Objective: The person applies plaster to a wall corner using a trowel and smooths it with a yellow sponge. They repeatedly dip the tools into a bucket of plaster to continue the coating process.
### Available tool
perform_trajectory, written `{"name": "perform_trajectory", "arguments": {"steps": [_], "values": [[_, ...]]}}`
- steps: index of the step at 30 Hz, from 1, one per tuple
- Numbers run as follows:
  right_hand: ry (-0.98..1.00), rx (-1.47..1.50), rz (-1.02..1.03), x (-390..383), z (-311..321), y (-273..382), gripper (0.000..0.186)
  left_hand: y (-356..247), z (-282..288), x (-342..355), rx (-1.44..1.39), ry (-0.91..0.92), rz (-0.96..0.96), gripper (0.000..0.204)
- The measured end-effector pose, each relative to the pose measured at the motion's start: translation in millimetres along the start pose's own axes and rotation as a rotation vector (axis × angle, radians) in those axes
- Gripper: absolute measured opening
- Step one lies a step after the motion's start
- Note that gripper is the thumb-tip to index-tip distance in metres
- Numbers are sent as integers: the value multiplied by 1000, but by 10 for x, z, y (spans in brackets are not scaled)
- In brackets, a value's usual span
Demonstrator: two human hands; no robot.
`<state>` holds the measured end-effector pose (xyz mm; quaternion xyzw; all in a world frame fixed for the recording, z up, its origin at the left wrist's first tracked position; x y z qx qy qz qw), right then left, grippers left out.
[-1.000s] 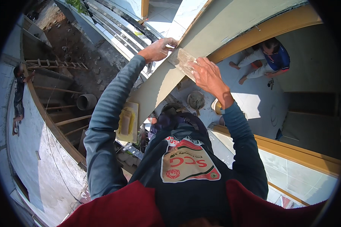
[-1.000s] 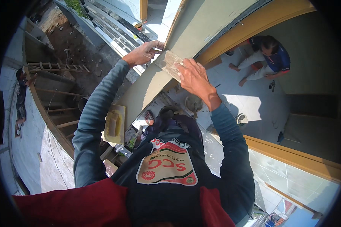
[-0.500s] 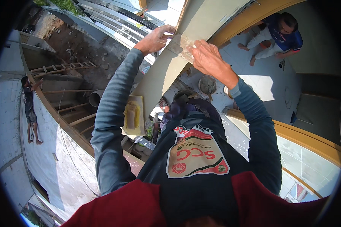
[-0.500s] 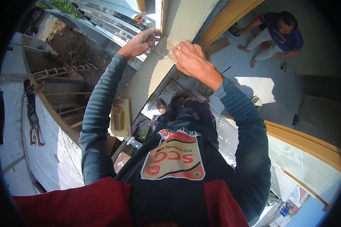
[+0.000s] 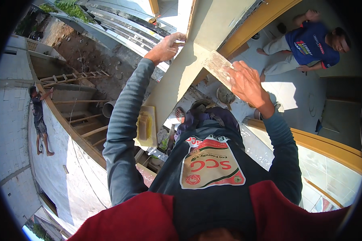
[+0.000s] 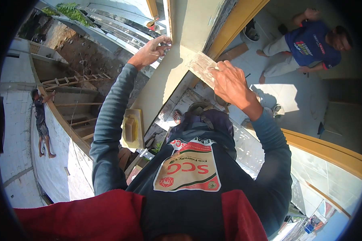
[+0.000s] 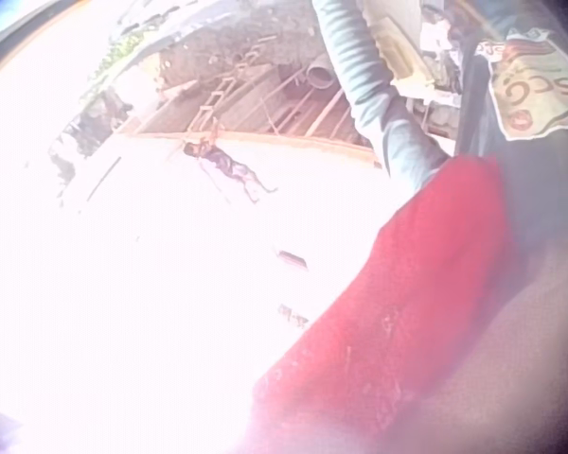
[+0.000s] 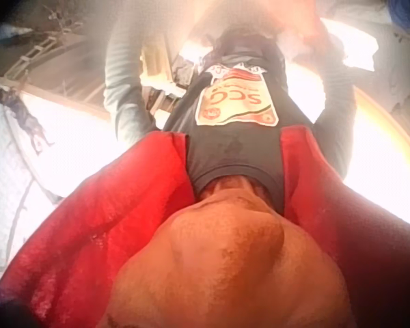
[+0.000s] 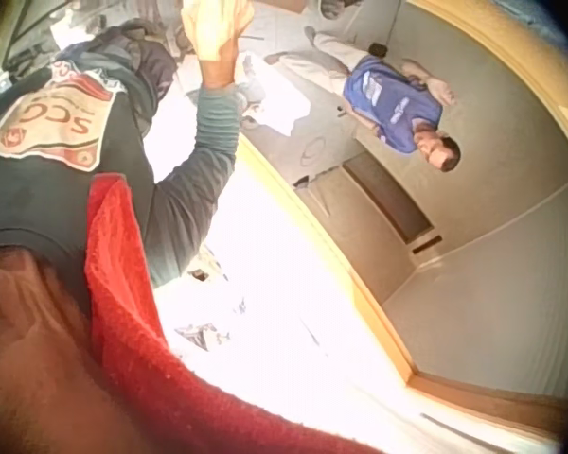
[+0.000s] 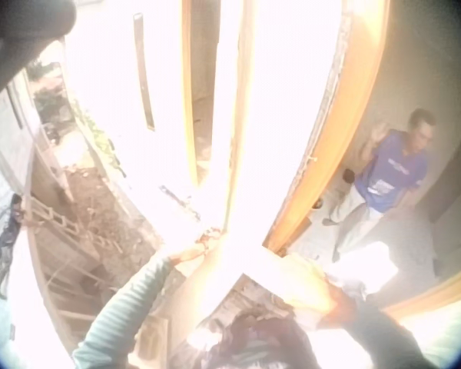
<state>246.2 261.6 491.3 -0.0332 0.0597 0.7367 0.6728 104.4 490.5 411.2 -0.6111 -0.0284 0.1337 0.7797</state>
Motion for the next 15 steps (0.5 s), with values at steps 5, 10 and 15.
{"name": "perform_trajectory", "arguments": {"steps": [5, 10, 15], "values": [[-110, 66, 11, 137, 8, 74, 37, -40, -10, -17, -63, 13, 35, 63], [-81, 127, 13, 217, -119, 148, 38, -13, -22, -15, -59, 10, 27, 60], [-16, 158, 14, 165, -187, 201, 39, 5, -39, -42, -105, 19, 27, 58]]}}
Point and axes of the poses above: each hand's wrist, its own x-axis towards the middle knuckle, its own z-axis out of the back of the hand, y = z × x, the point moved 5 cm from there along x, towards the middle knuckle, and after that the axes turned 13 degrees about y, right-handed, at the moved point
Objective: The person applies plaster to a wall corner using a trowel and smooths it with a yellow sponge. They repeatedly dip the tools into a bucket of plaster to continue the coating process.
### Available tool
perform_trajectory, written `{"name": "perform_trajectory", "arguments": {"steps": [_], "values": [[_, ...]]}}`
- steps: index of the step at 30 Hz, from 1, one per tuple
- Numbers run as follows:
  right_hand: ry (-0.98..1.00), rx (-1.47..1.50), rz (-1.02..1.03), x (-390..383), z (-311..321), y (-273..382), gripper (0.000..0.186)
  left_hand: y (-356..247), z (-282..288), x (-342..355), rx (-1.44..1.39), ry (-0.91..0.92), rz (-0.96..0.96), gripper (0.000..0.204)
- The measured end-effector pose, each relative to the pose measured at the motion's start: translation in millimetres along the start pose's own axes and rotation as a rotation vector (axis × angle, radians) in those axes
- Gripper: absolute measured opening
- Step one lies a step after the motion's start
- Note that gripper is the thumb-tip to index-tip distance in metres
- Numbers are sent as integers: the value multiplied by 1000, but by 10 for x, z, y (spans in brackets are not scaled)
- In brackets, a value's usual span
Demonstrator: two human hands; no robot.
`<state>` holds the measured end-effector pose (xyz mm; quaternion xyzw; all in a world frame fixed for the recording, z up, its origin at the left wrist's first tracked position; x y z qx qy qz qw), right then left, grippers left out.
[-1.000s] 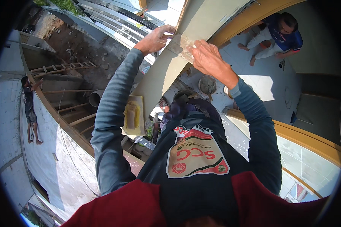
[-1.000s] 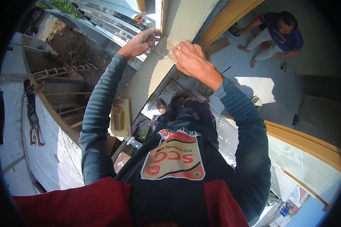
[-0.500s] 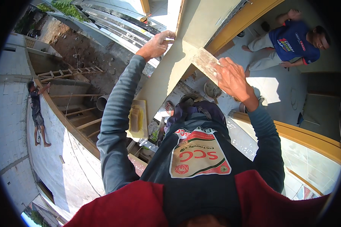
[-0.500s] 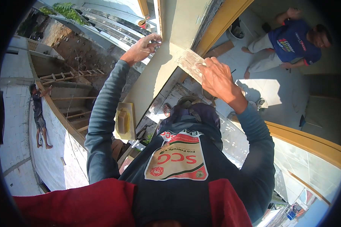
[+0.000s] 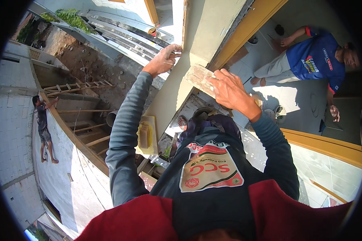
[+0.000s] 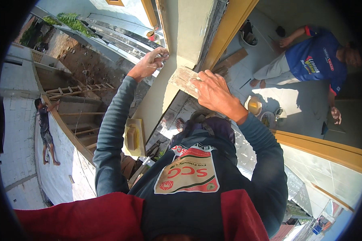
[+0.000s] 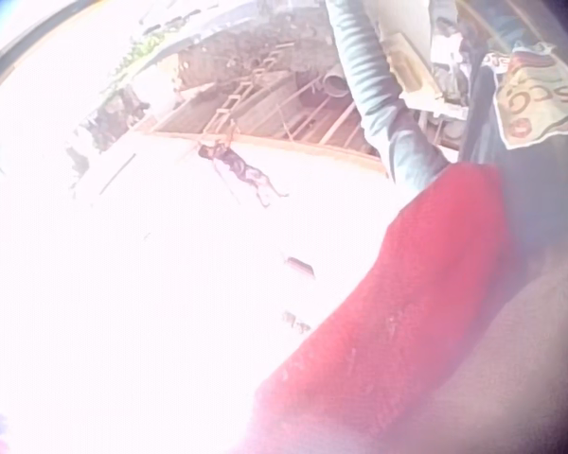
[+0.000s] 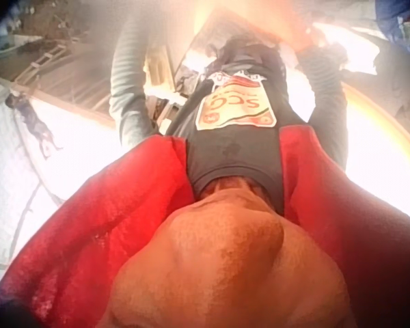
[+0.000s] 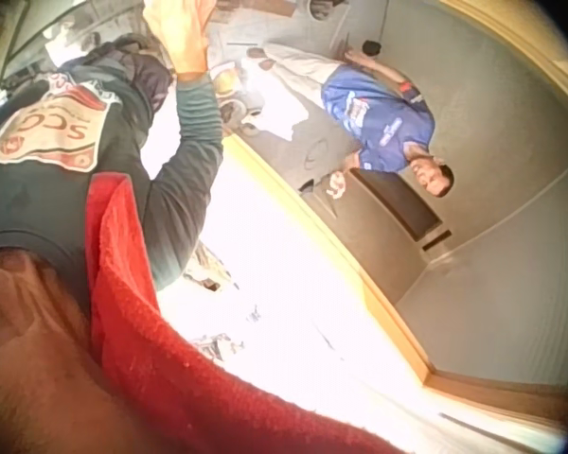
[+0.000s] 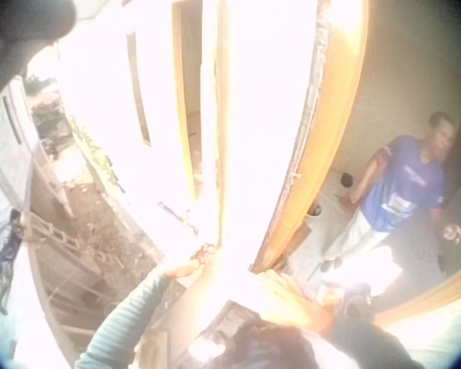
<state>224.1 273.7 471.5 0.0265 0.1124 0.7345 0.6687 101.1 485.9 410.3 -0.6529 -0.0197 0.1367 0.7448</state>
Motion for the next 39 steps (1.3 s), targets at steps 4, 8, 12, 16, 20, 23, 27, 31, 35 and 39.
{"name": "perform_trajectory", "arguments": {"steps": [4, 8, 12, 16, 20, 23, 27, 31, 35, 39], "values": [[-65, -22, 36, 189, -83, -36, 35, 13, -12, 7, -8, 1, 1, 58], [-128, -90, 88, 381, -186, -193, 32, -41, -12, 5, -20, 14, 32, 59], [-22, -67, 91, 223, -189, -255, 32, -86, -49, -17, -33, -11, 17, 60], [142, 85, 109, -12, -92, -134, 41, -41, -12, -36, -7, -3, 53, 64], [21, 67, 54, 50, 32, -185, 40, -74, -33, -33, -5, -6, 50, 64], [40, 10, 21, 175, -34, -309, 38, -97, -42, -31, 10, -38, 33, 61], [125, 99, 48, 246, -109, -370, 40, -84, -22, -5, -1, -32, 40, 61], [191, 157, 62, 214, 60, -245, 45, -33, -20, -19, 55, -31, 31, 63], [169, 172, -20, 384, 23, -486, 45, -4, -10, 28, 59, -17, 20, 62], [251, 287, 182, 334, -81, -321, 41, -12, -6, 43, 36, -45, 7, 62]]}}
Point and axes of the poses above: each hand's wrist, its own x-axis towards the middle knuckle, its own z-axis out of the back of the hand, y = z × x, the point moved 5 cm from there along x, towards the middle knuckle, and after that the axes turned 13 degrees about y, right-handed, at the moved point
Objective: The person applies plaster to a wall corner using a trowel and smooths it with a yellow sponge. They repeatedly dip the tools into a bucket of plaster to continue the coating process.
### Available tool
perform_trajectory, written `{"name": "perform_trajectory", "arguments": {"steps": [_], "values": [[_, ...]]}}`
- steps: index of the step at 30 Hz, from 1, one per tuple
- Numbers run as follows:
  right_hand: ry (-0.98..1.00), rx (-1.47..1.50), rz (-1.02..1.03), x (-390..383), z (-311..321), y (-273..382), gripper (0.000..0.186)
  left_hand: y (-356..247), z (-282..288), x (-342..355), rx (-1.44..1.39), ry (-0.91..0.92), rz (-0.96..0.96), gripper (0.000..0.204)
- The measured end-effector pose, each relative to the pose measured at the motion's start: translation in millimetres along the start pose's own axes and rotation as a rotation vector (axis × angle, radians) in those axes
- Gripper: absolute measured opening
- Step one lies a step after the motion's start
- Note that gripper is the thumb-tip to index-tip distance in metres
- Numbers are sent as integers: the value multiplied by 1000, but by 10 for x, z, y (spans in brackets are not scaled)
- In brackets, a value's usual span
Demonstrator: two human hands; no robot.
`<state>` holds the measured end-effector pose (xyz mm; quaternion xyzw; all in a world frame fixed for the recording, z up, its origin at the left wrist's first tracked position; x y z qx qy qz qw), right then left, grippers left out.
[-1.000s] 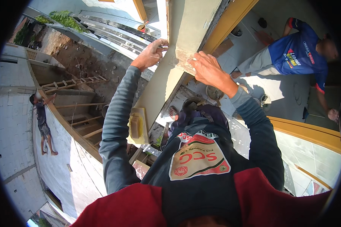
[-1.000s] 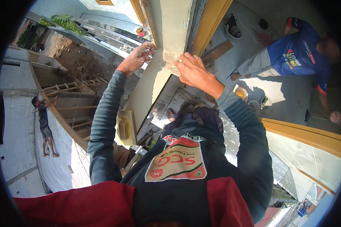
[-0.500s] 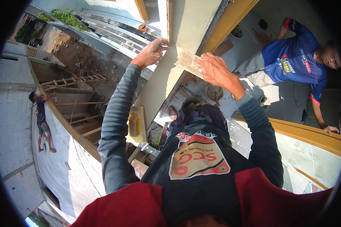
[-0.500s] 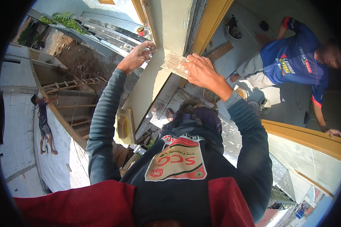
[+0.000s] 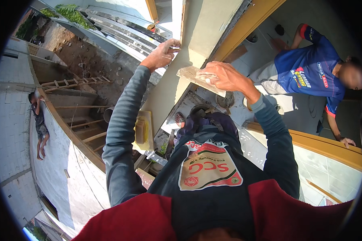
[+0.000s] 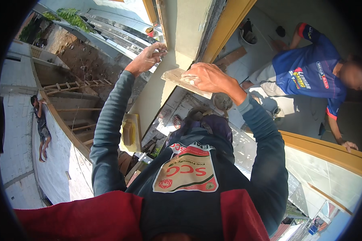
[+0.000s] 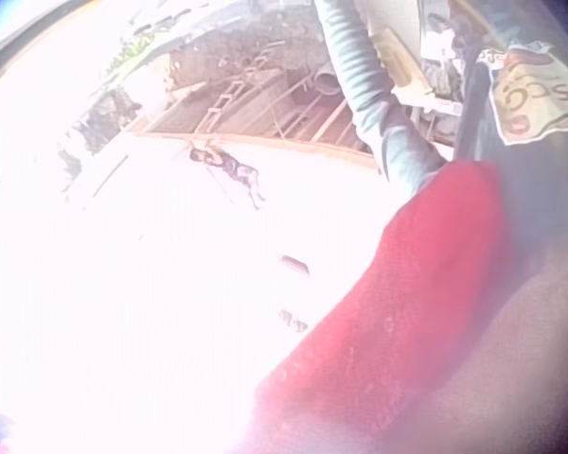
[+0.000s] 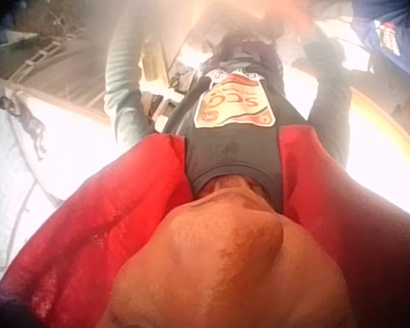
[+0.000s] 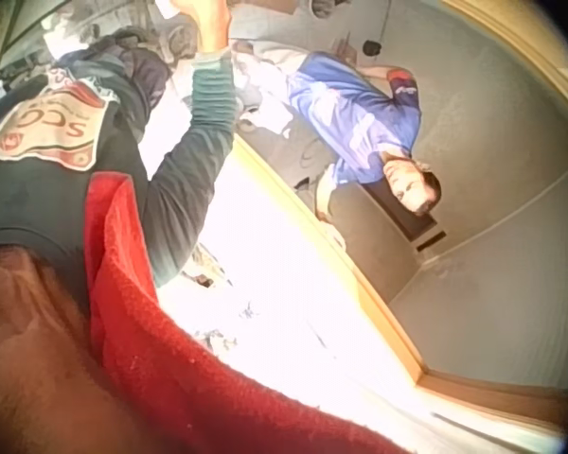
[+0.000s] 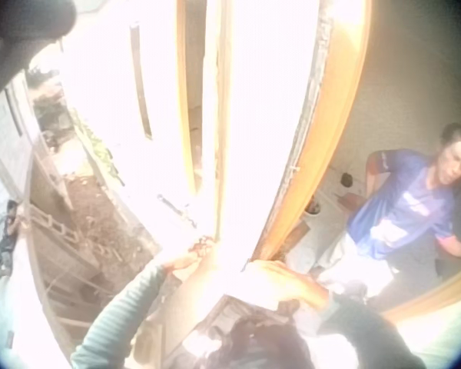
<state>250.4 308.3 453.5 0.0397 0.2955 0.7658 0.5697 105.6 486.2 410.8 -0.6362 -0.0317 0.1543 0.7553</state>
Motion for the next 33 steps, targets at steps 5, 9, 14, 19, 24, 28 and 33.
{"name": "perform_trajectory", "arguments": {"steps": [5, 9, 14, 19, 24, 28, 33], "values": [[-107, -61, -93, -222, 144, 70, 39, 34, -2, -31, -37, 8, 11, 61], [-119, -109, -189, -240, 143, -156, 38, 30, -8, -12, -14, 8, -12, 59], [47, 55, -70, -151, 95, -43, 44, -57, 13, -29, 33, 9, -12, 49], [-136, -35, -111, -92, 283, -39, 43, -69, 9, -46, 27, 7, -16, 53], [-196, -165, -69, 44, 252, -71, 42, -47, -8, -30, 6, 10, -5, 60], [-142, -195, -146, 112, 126, -104, 43, -53, -24, -32, -2, 18, 27, 58], [17, -116, -92, 189, 98, 26, 42, -47, 12, -35, 0, 18, -16, 58]]}}
Point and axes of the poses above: each hand's wrist, its own x-axis towards the middle knuckle, its own z-axis out of the back of the hand, y = z × x, the point moved 5 cm from there along x, towards the middle knuckle, and after that the axes turned 13 degrees about y, right-handed, at the moved point
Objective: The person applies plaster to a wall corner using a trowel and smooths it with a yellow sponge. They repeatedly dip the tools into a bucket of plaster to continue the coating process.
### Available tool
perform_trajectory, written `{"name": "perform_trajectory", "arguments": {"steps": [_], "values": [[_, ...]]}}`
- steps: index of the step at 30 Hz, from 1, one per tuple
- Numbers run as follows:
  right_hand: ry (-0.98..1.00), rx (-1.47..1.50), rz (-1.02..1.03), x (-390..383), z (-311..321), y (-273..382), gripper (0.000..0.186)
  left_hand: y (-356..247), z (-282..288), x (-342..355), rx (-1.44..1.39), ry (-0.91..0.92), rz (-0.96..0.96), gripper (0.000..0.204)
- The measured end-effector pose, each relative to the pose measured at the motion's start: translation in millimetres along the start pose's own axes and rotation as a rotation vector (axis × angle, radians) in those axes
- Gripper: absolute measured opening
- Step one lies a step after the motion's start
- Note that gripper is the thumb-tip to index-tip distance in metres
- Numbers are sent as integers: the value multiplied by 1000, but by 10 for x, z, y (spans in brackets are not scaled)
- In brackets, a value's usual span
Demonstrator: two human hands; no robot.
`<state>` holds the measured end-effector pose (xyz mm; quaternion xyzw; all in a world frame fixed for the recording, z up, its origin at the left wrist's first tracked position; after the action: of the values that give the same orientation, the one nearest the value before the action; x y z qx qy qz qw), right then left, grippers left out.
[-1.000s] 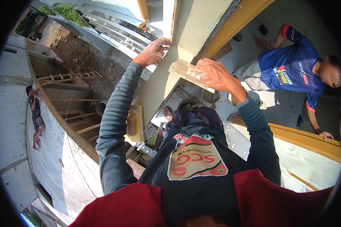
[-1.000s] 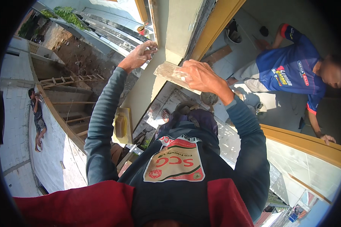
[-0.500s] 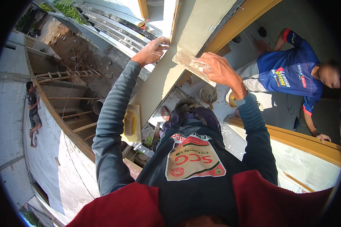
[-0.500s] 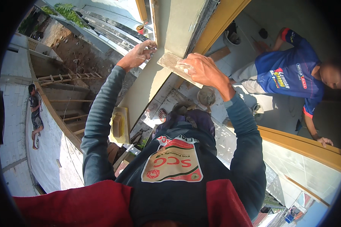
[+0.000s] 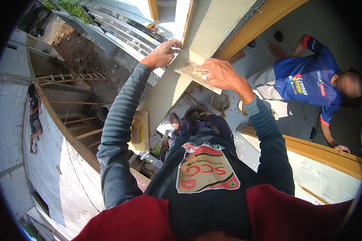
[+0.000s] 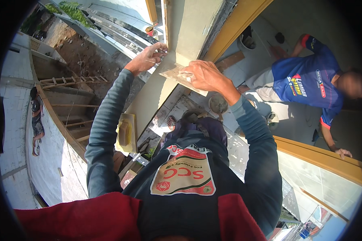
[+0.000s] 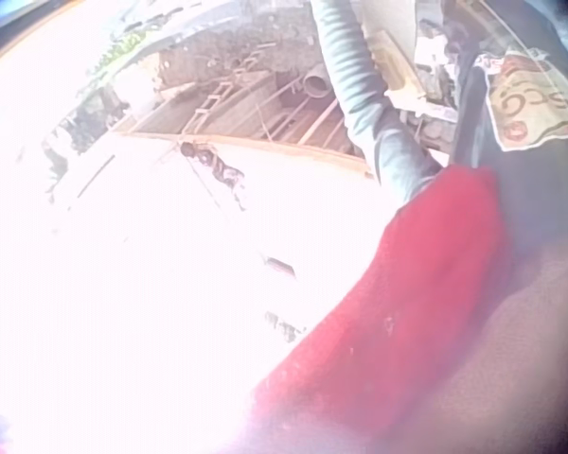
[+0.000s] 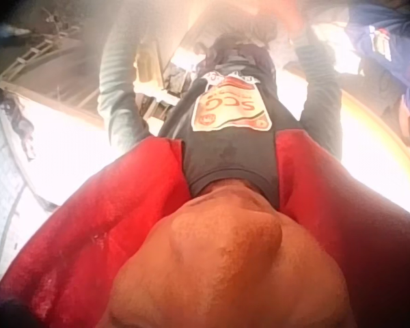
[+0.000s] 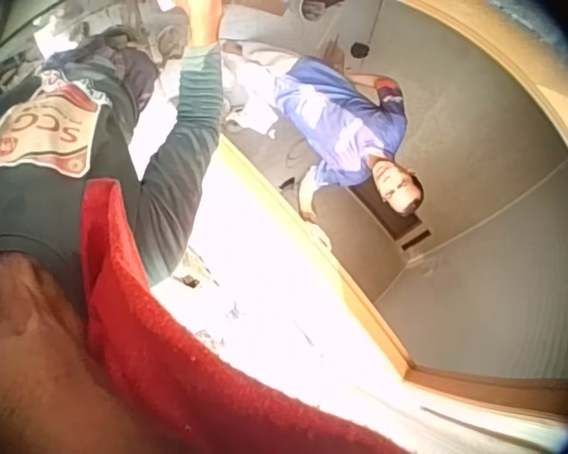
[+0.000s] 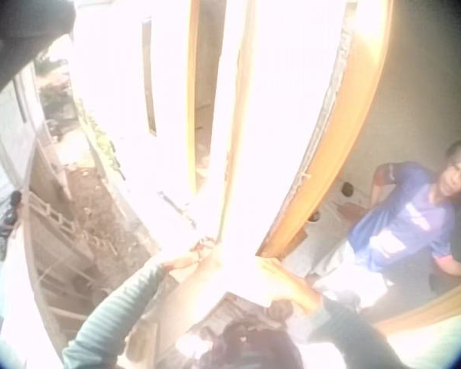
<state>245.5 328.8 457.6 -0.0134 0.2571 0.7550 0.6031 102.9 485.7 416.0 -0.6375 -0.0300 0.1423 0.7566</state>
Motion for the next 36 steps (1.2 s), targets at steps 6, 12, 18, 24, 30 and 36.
{"name": "perform_trajectory", "arguments": {"steps": [6, 12, 18, 24, 30, 36], "values": [[-146, 24, -13, -155, 118, 132, 40, -86, -12, -28, 68, -20, 13, 55], [-202, -123, -75, -43, 58, 25, 40, -28, -46, 16, -22, -9, 54, 61], [-150, -76, -29, 1, -25, 82, 43, 47, -11, 14, 43, -46, -85, 54], [-133, 32, 41, -159, 36, 173, 43, 19, -19, 23, -10, -1, 59, 63], [-209, -1, -40, -283, 136, 131, 42, 94, 67, 111, 102, -35, -3, 56], [-254, 165, -64, -441, 141, 169, 39, 56, 51, 140, 189, -78, -58, 45]]}}
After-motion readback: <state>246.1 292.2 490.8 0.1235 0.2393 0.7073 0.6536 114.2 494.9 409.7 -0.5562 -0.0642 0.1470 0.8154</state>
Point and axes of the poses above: each hand's wrist, its own x-axis towards the middle knuckle, its own z-axis out of the back of the hand, y = z × x, the point moved 5 cm from there along x, towards the middle knuckle, and after that the axes turned 13 degrees about y, right-handed, at the moved point
